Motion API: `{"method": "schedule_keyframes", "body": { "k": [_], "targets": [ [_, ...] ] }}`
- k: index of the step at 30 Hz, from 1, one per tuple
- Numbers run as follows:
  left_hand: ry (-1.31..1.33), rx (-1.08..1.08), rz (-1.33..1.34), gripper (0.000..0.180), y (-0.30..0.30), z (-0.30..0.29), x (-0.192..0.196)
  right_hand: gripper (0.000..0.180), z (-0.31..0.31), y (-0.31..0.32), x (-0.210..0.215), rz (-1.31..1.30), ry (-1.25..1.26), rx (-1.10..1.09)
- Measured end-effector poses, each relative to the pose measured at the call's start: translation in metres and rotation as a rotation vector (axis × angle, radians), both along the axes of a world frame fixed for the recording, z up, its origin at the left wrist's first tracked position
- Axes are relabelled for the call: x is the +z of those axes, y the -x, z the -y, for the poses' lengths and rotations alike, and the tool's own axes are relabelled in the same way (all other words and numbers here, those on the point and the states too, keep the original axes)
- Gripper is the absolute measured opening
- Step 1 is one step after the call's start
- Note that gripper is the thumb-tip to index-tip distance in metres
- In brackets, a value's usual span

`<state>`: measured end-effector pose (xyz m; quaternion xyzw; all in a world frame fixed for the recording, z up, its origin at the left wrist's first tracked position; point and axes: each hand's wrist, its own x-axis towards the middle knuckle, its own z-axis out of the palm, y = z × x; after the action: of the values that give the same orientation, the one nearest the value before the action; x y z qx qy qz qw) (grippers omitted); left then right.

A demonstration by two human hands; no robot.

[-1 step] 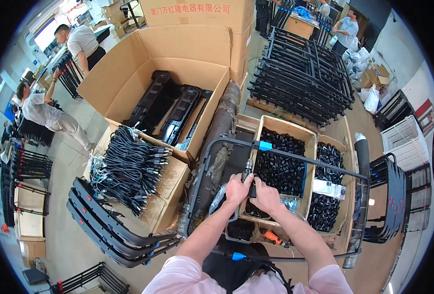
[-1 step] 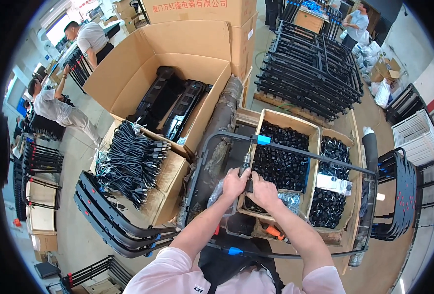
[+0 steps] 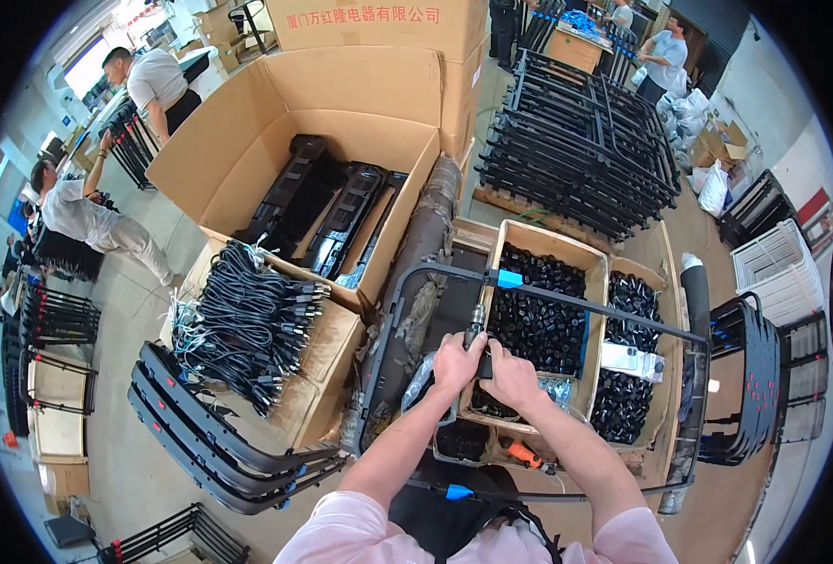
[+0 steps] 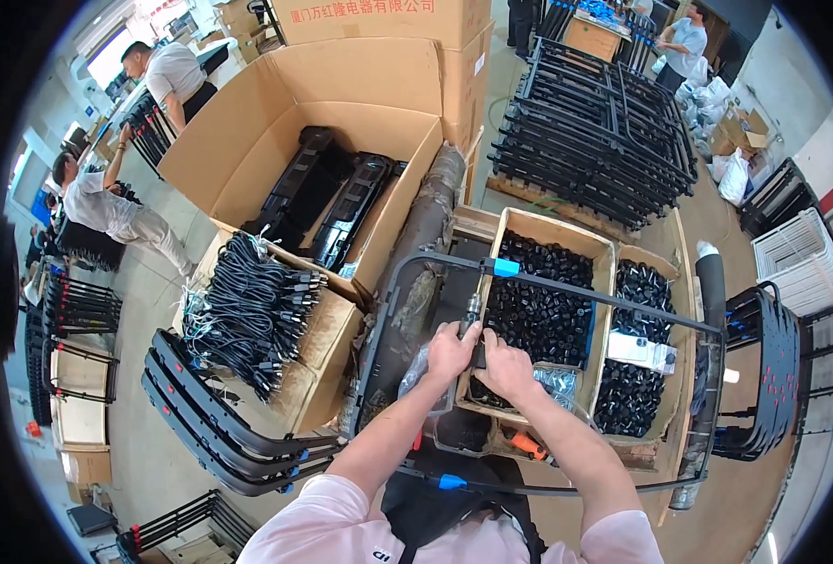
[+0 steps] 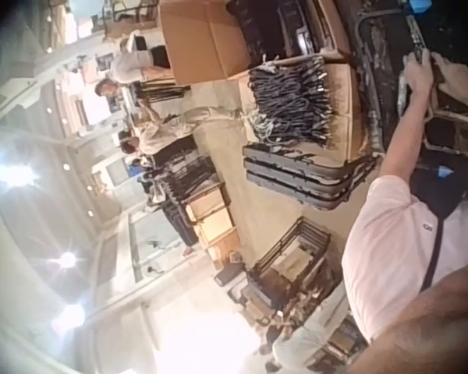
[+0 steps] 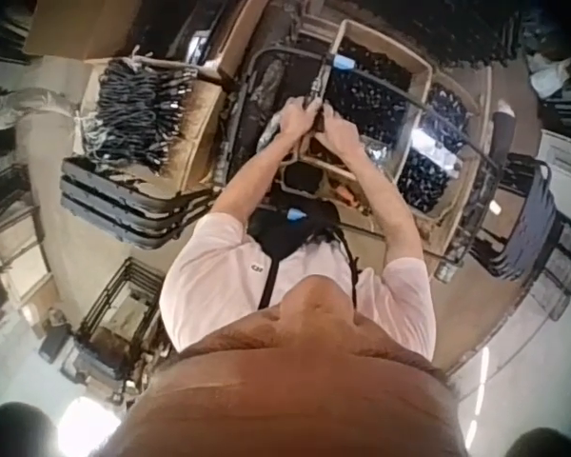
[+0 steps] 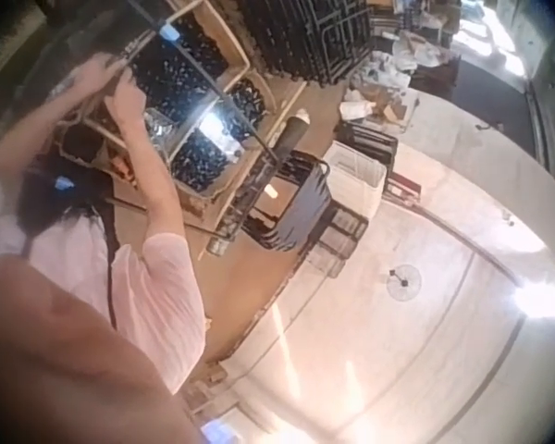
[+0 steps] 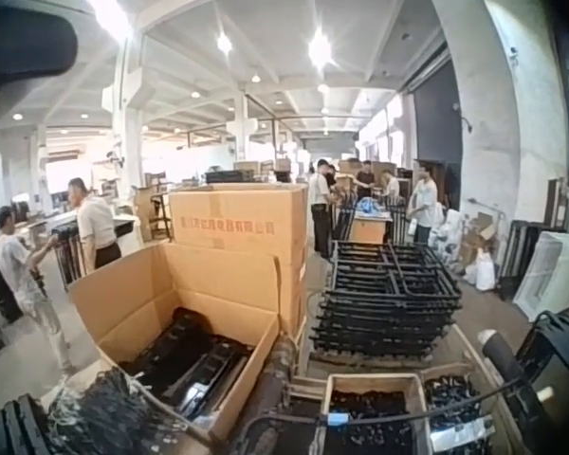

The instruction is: Assembling various components for manufactured goods using an electric screwdriver and pliers.

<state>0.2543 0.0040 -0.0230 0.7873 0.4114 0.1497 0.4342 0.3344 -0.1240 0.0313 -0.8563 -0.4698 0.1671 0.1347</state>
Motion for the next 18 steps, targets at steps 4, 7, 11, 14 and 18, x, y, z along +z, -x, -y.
{"method": "schedule_keyframes", "body": {
  "k": [4,7,11,14,18],
  "targets": [
    [0.001,-0.021,-0.011,0.057,-0.003,-0.002,-0.003,0.080,0.000,-0.002,-0.007,0.026,-0.040,-0.006],
    [0.034,-0.050,-0.056,0.059,-0.009,-0.004,0.000,0.079,0.002,-0.006,-0.011,0.032,-0.081,-0.013],
    [0.127,-0.112,-0.181,0.064,-0.018,-0.007,0.006,0.081,0.004,-0.012,-0.015,0.019,-0.101,0.013],
    [0.073,-0.129,-0.208,0.064,-0.021,-0.007,0.009,0.088,0.005,-0.015,-0.016,-0.015,-0.116,0.010],
    [0.008,-0.135,-0.234,0.063,-0.025,-0.006,0.012,0.100,0.006,-0.021,-0.012,-0.155,-0.080,-0.006]
  ]
}}
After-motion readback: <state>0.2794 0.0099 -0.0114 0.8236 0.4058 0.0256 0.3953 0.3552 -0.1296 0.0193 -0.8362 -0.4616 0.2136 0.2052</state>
